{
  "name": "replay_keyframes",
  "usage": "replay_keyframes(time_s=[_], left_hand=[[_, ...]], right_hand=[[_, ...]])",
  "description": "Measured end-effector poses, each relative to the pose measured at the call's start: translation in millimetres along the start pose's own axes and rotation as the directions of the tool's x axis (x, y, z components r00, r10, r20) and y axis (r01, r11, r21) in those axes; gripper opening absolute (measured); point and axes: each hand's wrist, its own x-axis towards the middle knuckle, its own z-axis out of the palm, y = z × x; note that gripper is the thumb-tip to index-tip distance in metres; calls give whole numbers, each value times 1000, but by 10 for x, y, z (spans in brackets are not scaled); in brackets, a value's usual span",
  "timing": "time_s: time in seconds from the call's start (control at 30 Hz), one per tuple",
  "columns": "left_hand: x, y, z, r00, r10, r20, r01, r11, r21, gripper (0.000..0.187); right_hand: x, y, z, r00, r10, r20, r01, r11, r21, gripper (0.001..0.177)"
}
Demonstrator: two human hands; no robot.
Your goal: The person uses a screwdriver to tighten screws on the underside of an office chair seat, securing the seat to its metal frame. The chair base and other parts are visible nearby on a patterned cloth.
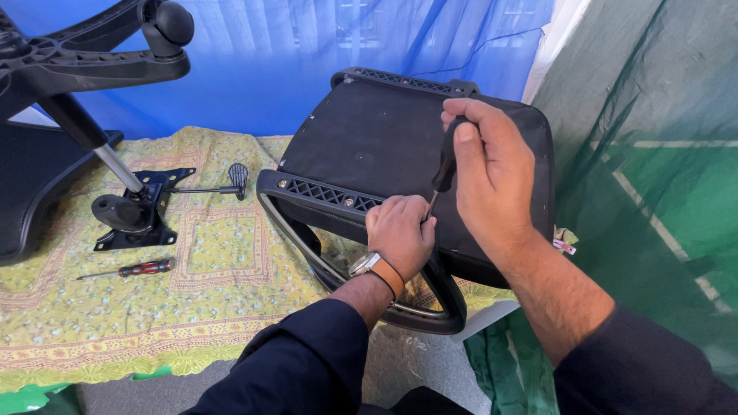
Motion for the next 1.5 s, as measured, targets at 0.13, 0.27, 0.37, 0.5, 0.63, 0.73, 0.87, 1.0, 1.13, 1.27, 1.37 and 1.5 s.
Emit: replay_keyframes(time_s=[0.13, 0.27, 0.37, 0.5, 0.63, 0.73, 0.87, 1.0, 1.13, 1.27, 1.37, 1.5], left_hand=[[5, -4, -1, 1000, 2, -2, -2, 1000, -16, 13], [1, -18, 21, 1000, -12, 11, 12, 1000, -13, 12], [-5, -34, 48, 1000, 8, -15, -8, 1000, -16, 12], [-11, -51, 90, 998, 32, -45, -33, 999, -11, 15], [-14, -73, 96, 998, 33, -48, -34, 999, -24, 13], [-11, -63, 87, 999, 22, -36, -23, 1000, -17, 14], [-7, -54, 70, 1000, 4, -26, -5, 1000, -16, 16], [-21, -41, 20, 1000, 17, -27, -18, 999, -30, 25], [-15, -60, -20, 1000, 3, -29, -5, 996, -87, 39], [-6, -87, -24, 1000, -30, 1, 30, 993, -111, 43], [-9, -85, -5, 1000, -24, -4, 23, 995, -100, 39], [-37, -91, 25, 989, 82, -123, -88, 995, -46, 36]], right_hand=[[-10, 15, -18, 998, -30, -48, 18, 972, -234, 24], [34, 33, -81, 999, -7, 31, 13, 982, -187, 22], [51, 3, -103, 993, -55, 106, 58, 998, -23, 25], [12, -61, -9, 997, -52, 51, 52, 999, 0, 26], [56, -34, -27, 999, 28, 14, -22, 949, -316, 34], [88, 6, -80, 994, 87, 65, -74, 983, -170, 32], [83, 22, -64, 977, 151, 152, -183, 957, 227, 29], [67, 13, -70, 992, -35, 123, 34, 999, 13, 25], [57, 48, -83, 992, -95, 81, 112, 961, -251, 27], [73, 94, -143, 992, 68, 106, -61, 996, -70, 25], [74, 82, -178, 991, 41, 131, -47, 998, 43, 23], [16, 53, -150, 996, -49, 68, 53, 997, -61, 21]])
